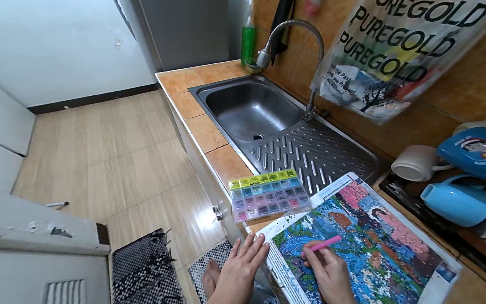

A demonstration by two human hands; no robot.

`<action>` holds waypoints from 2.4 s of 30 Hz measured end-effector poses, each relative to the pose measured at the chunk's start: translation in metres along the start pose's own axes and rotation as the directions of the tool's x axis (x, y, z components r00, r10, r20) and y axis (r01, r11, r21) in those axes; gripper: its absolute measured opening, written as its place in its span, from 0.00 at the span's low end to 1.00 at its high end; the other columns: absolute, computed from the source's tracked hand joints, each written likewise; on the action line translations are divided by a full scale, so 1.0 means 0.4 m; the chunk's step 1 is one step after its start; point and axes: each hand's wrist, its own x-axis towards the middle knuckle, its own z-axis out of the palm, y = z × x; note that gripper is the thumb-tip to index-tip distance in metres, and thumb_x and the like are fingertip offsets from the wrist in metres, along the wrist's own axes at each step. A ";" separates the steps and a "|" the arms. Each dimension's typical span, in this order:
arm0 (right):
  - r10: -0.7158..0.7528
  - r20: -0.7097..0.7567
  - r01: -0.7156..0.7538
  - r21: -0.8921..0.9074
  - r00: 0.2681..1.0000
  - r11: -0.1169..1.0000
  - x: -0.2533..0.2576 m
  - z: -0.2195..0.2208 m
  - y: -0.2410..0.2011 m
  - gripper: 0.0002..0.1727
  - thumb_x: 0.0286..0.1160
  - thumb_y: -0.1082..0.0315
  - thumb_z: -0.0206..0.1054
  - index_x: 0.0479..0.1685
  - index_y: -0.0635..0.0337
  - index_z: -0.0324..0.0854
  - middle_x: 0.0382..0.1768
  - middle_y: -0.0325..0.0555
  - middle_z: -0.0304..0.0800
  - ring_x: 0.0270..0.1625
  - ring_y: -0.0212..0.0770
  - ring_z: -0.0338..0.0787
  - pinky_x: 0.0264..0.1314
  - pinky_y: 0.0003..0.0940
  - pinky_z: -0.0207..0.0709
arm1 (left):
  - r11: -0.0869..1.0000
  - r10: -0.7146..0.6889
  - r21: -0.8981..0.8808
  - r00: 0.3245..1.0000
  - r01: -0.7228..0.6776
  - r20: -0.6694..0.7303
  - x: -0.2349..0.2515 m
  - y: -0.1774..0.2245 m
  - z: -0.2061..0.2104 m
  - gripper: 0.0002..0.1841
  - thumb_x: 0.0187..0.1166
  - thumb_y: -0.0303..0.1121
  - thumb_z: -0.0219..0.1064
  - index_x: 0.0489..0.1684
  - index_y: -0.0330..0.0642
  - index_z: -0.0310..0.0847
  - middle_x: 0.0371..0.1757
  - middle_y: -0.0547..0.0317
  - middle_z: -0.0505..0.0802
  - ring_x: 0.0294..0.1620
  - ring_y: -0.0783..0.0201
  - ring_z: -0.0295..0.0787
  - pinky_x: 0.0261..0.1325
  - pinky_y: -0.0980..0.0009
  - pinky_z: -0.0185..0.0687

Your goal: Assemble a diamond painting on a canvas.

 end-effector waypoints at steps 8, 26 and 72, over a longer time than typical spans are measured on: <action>-0.339 0.071 0.346 -0.236 0.938 0.908 -0.006 0.005 -0.002 0.07 0.70 0.75 0.67 0.35 0.70 0.89 0.38 0.57 0.93 0.40 0.44 0.94 0.48 0.29 0.87 | 1.000 0.007 -0.002 1.000 -0.007 0.009 0.002 -0.003 0.001 0.35 0.55 0.09 0.67 0.70 0.43 0.86 0.76 0.50 0.87 0.77 0.40 0.82 0.67 0.37 0.81; 0.106 -0.141 -0.080 0.179 0.984 0.981 0.149 0.022 -0.005 0.10 0.80 0.76 0.61 0.45 0.77 0.84 0.35 0.49 0.90 0.34 0.28 0.89 0.41 0.21 0.85 | 1.000 -0.001 -0.006 1.000 0.001 0.031 0.005 0.002 -0.013 0.35 0.56 0.09 0.68 0.70 0.43 0.86 0.76 0.49 0.87 0.78 0.41 0.81 0.68 0.37 0.80; -0.075 -0.034 0.073 -0.068 0.997 0.995 0.169 0.055 0.009 0.11 0.77 0.72 0.64 0.41 0.72 0.90 0.39 0.57 0.93 0.36 0.43 0.93 0.45 0.36 0.87 | 1.000 0.002 -0.013 1.000 -0.002 0.014 0.001 -0.002 -0.002 0.35 0.57 0.09 0.67 0.71 0.43 0.85 0.77 0.51 0.86 0.78 0.42 0.81 0.69 0.38 0.80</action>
